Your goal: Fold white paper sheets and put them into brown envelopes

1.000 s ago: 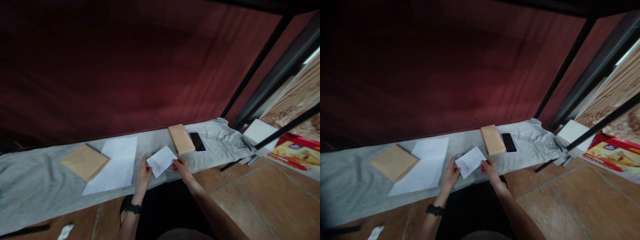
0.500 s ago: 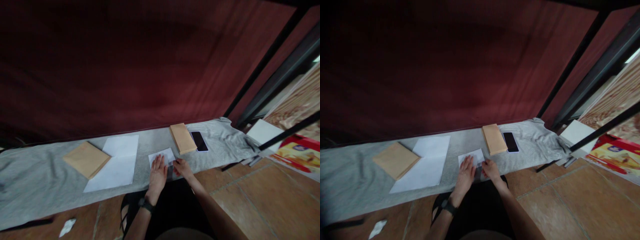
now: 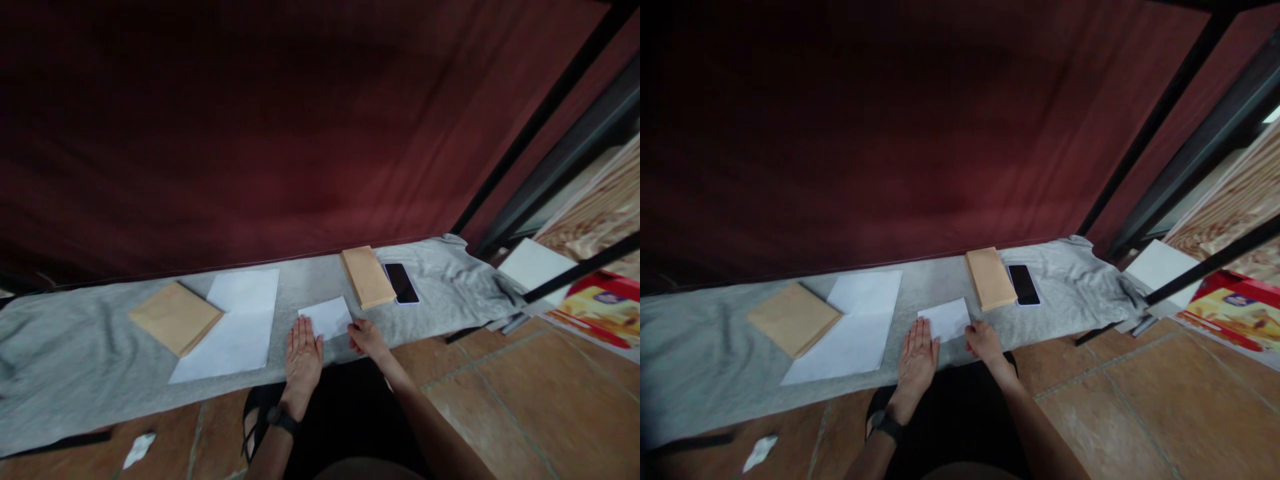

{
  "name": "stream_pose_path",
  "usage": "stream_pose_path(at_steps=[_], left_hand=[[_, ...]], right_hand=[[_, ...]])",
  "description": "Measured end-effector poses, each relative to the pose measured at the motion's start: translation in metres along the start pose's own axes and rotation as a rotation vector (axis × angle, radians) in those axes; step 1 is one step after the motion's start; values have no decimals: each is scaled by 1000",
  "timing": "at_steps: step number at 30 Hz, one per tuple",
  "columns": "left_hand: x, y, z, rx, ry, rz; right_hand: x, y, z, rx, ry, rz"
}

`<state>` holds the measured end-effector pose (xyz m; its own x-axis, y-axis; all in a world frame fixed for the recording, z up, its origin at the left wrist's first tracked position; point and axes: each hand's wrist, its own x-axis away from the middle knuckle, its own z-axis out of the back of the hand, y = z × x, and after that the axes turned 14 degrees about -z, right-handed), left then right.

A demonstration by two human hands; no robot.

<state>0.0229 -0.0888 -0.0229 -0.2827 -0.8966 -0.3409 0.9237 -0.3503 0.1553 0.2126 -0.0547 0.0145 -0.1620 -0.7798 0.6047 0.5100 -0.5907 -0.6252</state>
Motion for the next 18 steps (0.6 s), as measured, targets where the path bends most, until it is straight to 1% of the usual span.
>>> stream_pose_path(at_steps=[3,6,8,12,13,15,18], left_hand=[[3,-4,2,16,2,41],[3,-5,2,29,-3,55],[3,-4,2,24,2,52],[3,-2,3,14,11,44],[3,-2,3,9,7,42],[4,-2,3,-4,-3,37],[4,-3,2,-18,-1,38]], right_hand=[[0,2,-1,27,47,25],[2,4,0,63,128,49],[4,6,1,104,229,77],[13,7,4,196,472,158],[15,5,4,221,497,199],[18,-2,0,273,480,339],[16,-16,-18,346,377,634]])
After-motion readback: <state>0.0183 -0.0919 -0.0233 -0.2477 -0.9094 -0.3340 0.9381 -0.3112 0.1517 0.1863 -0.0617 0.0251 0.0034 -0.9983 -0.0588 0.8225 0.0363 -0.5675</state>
